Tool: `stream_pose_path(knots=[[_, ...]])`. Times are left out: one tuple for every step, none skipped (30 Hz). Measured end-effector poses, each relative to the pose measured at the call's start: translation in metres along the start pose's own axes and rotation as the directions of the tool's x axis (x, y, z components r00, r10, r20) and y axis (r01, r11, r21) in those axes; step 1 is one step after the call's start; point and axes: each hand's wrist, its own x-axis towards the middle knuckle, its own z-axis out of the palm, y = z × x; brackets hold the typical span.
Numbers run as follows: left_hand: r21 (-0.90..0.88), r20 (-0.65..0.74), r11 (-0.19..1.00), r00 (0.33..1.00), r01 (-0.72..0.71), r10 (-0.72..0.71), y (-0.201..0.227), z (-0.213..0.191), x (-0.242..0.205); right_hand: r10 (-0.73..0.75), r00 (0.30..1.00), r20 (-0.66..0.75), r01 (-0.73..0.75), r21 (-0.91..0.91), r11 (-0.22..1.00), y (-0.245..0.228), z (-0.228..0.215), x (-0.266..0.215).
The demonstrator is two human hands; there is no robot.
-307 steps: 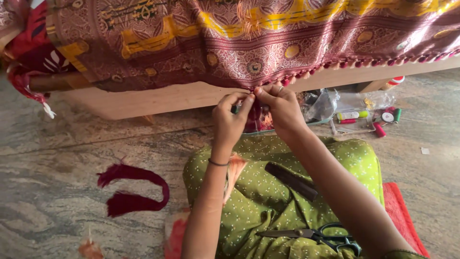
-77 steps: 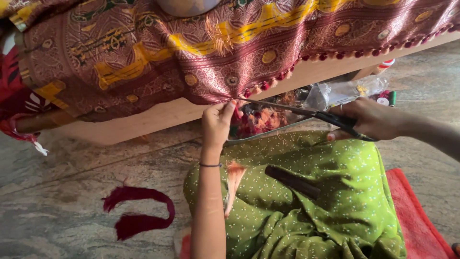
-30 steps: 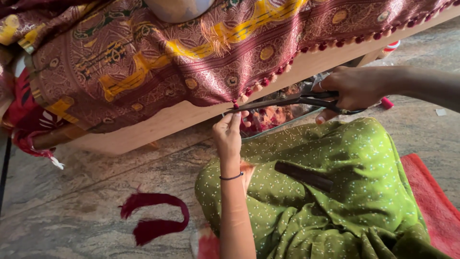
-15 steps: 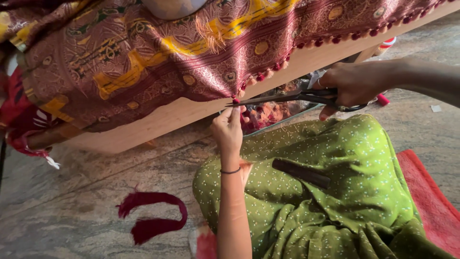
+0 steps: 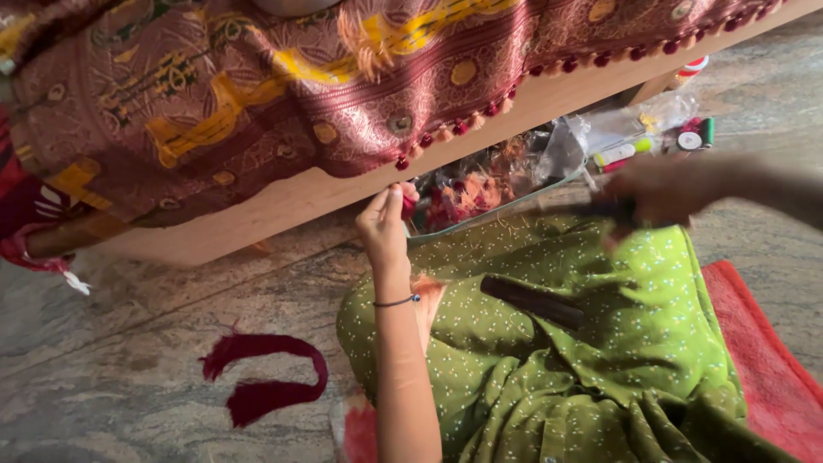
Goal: Tying decorative tassels and fabric strips to the edge of a cloth.
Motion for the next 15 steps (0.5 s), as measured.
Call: stream_pose_path(knots=[[0.000,-0.009,1.000,1.000,0.003,-0.003,0.005,0.001,-0.001,-0.002,1.000,0.007,0.002,-0.006,1.000,0.027,0.033,0.029],[-0.092,-0.018,0.994,0.998,0.054,-0.056,0.010,0.003,-0.001,-0.259,0.964,0.066,0.256,0.058,0.965,0.054,0.070,0.052],[-0.184,-0.022,0.978,0.994,0.104,-0.110,0.014,0.006,-0.001,-0.501,0.859,0.108,0.486,0.136,0.863,0.081,0.110,0.071],[-0.185,-0.031,0.977,0.993,0.105,-0.112,0.013,0.006,-0.002,-0.501,0.857,0.117,0.487,0.134,0.863,0.060,0.119,0.055],[-0.303,-0.009,0.935,0.981,0.183,-0.195,0.011,0.007,-0.003,-0.367,0.884,0.289,0.318,0.201,0.926,0.039,0.129,0.039],[-0.411,0.023,0.874,0.962,0.258,-0.273,0.009,0.006,-0.003,-0.233,0.857,0.460,0.136,0.234,0.963,0.018,0.139,0.023],[-0.411,0.015,0.874,0.961,0.257,-0.276,0.008,0.007,-0.004,-0.234,0.853,0.467,0.138,0.231,0.963,0.029,0.166,0.035],[-0.468,0.056,0.833,0.950,0.296,-0.306,0.007,0.010,-0.006,-0.267,0.824,0.500,0.151,0.261,0.954,0.041,0.193,0.046],[-0.520,0.098,0.786,0.938,0.333,-0.333,0.006,0.012,-0.008,-0.300,0.792,0.531,0.162,0.291,0.943,0.054,0.219,0.055],[-0.524,0.090,0.785,0.938,0.331,-0.336,0.004,0.015,-0.011,-0.299,0.788,0.539,0.162,0.287,0.944,0.063,0.237,0.069],[-0.540,0.111,0.761,0.926,0.361,-0.361,0.003,0.018,-0.014,-0.385,0.811,0.441,0.338,0.184,0.923,0.073,0.255,0.082],[-0.557,0.131,0.734,0.914,0.388,-0.384,0.001,0.023,-0.018,-0.481,0.803,0.351,0.495,0.058,0.867,0.083,0.272,0.094],[-0.562,0.123,0.732,0.914,0.385,-0.387,-0.003,0.026,-0.020,-0.480,0.800,0.361,0.495,0.055,0.867,0.062,0.248,0.089],[-0.568,0.149,0.710,0.900,0.417,-0.409,-0.007,0.030,-0.024,-0.555,0.791,0.257,0.610,-0.405,0.681,0.040,0.225,0.084],[-0.574,0.177,0.686,0.885,0.448,-0.430,-0.012,0.034,-0.028,-0.656,0.730,0.195,0.521,-0.779,0.349,0.018,0.203,0.079]])
